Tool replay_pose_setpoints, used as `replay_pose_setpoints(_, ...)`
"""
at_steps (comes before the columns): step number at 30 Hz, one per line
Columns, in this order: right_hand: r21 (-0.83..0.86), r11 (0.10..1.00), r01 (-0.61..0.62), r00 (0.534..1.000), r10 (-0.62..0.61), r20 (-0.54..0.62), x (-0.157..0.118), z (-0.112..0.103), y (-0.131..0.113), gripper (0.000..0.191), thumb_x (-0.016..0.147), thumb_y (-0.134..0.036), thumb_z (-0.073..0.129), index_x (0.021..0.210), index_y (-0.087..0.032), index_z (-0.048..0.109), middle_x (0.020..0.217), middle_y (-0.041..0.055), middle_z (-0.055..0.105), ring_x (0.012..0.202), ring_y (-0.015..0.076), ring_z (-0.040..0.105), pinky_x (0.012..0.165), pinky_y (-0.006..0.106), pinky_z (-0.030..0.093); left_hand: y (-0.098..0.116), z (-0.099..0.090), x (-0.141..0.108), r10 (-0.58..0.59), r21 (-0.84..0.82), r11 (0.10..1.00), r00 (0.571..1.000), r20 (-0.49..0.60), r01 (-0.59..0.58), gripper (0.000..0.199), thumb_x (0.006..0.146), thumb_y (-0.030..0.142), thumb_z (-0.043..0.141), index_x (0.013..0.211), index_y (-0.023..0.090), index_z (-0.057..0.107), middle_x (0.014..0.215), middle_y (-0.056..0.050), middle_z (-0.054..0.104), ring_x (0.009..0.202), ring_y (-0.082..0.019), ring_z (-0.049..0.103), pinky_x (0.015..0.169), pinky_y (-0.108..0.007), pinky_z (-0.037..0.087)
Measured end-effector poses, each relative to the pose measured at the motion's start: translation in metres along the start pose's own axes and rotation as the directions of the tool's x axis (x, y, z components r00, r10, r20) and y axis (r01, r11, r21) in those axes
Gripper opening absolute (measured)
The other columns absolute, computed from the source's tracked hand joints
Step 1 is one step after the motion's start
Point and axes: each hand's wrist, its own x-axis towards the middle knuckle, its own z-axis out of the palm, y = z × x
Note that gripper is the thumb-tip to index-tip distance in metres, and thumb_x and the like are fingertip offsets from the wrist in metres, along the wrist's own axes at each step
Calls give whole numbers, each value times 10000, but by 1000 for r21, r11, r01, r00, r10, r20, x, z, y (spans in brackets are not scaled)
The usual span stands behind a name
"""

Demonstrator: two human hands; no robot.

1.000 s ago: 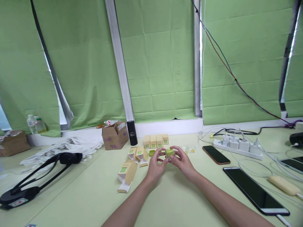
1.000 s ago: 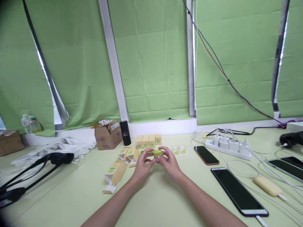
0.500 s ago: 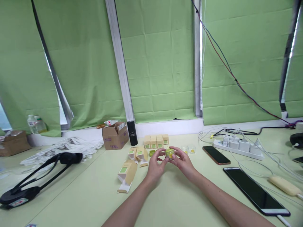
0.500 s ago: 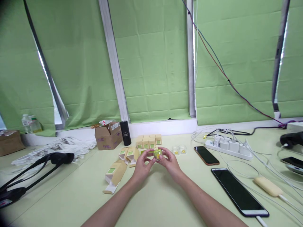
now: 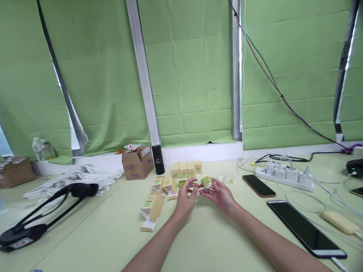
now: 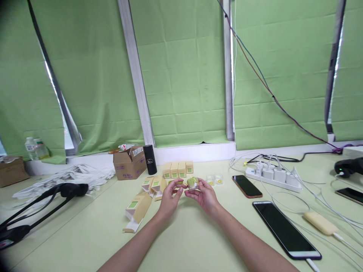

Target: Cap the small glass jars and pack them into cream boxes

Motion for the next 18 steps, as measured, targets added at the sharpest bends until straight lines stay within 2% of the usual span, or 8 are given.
replay_pose_setpoints(5, 1, 1000, 0, 1000, 0, -7, -1, 2, -1, 406, 788, -496, 783, 1054, -244, 610, 908, 88, 777, 865, 321, 777, 909, 560, 566, 1, 0, -1, -23, 38, 999, 1000, 12, 22, 312, 919, 381, 627, 1161, 186, 624, 981, -95, 746, 1005, -248, 711, 844, -354, 505)
replay_pose_setpoints(10, 25, 999, 24, 999, -23, -47, -3, 6, -2, 473, 722, -442, 872, 1068, -233, 626, 925, 60, 768, 837, 283, 768, 897, 516, 577, 2, -1, 0, -37, 70, 997, 999, 7, 36, 346, 902, 420, 638, 1149, 178, 638, 992, -96, 737, 984, -243, 700, 823, -350, 510)
replay_pose_setpoints(14, -61, 994, 91, 993, -95, -68, -5, 8, 0, 546, 690, -434, 900, 1127, -235, 640, 979, 60, 740, 903, 264, 734, 875, 491, 580, 0, -1, 1, -57, 43, 998, 998, 18, 56, 392, 881, 433, 665, 1175, 176, 636, 1026, -110, 736, 1026, -254, 689, 826, -351, 511)
replay_pose_setpoints(18, -215, 966, 144, 984, -163, -75, -4, 6, 0, 629, 650, -423, 913, 1183, -247, 629, 1051, 62, 696, 946, 254, 700, 875, 478, 582, -4, -2, 1, -69, -33, 997, 997, 43, 70, 439, 844, 425, 710, 1205, 184, 638, 1173, -134, 713, 1105, -262, 663, 854, -346, 509)
